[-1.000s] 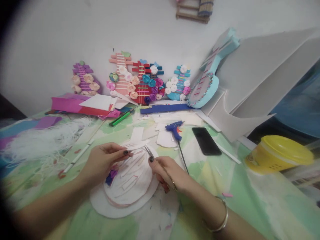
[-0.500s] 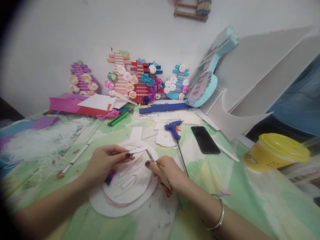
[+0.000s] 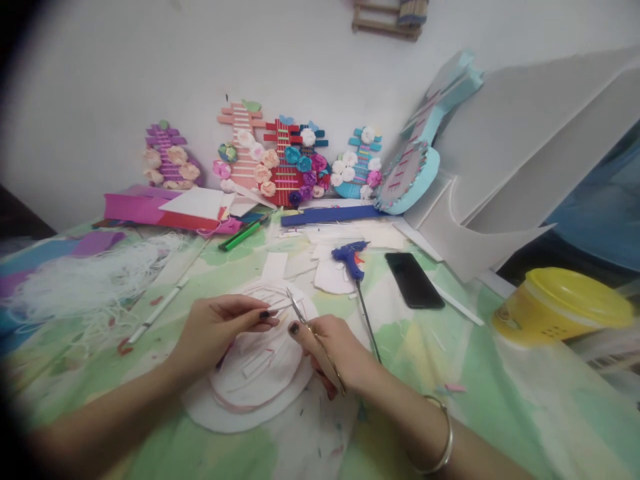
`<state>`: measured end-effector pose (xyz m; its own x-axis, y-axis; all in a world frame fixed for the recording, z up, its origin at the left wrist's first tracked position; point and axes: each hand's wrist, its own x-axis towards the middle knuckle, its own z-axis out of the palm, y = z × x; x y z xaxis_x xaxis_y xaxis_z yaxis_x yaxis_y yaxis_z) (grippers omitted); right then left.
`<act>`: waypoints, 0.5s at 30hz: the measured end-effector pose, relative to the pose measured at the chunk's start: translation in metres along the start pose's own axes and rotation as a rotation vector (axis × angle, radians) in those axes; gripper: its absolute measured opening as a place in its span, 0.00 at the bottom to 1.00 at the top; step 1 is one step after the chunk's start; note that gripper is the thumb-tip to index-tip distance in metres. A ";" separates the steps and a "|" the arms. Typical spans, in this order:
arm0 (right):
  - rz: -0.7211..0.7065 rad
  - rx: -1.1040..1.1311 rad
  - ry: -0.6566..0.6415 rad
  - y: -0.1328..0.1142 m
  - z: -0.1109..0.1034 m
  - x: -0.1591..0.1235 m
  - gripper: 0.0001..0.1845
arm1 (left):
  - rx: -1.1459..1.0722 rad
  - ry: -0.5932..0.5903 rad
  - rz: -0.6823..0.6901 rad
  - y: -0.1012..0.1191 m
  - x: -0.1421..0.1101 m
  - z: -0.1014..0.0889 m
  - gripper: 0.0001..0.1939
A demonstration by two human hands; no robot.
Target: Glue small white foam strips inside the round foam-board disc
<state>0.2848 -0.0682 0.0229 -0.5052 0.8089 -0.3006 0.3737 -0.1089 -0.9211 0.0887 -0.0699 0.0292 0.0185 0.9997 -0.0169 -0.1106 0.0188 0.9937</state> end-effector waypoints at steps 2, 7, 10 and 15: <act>0.047 -0.062 -0.003 0.000 -0.001 0.001 0.28 | 0.031 0.004 0.012 -0.001 0.000 0.001 0.08; 0.115 -0.124 0.054 -0.006 0.000 0.002 0.28 | 0.095 0.031 0.021 0.000 0.003 -0.001 0.07; 0.109 0.001 0.083 -0.012 0.001 0.000 0.28 | 0.110 0.096 0.052 0.001 0.005 -0.002 0.07; 0.039 0.071 -0.062 -0.017 0.004 -0.007 0.31 | 0.081 0.193 0.098 0.002 0.006 -0.003 0.07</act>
<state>0.2790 -0.0742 0.0399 -0.5392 0.7663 -0.3494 0.3392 -0.1821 -0.9229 0.0860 -0.0639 0.0307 -0.1799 0.9814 0.0671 -0.0223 -0.0722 0.9971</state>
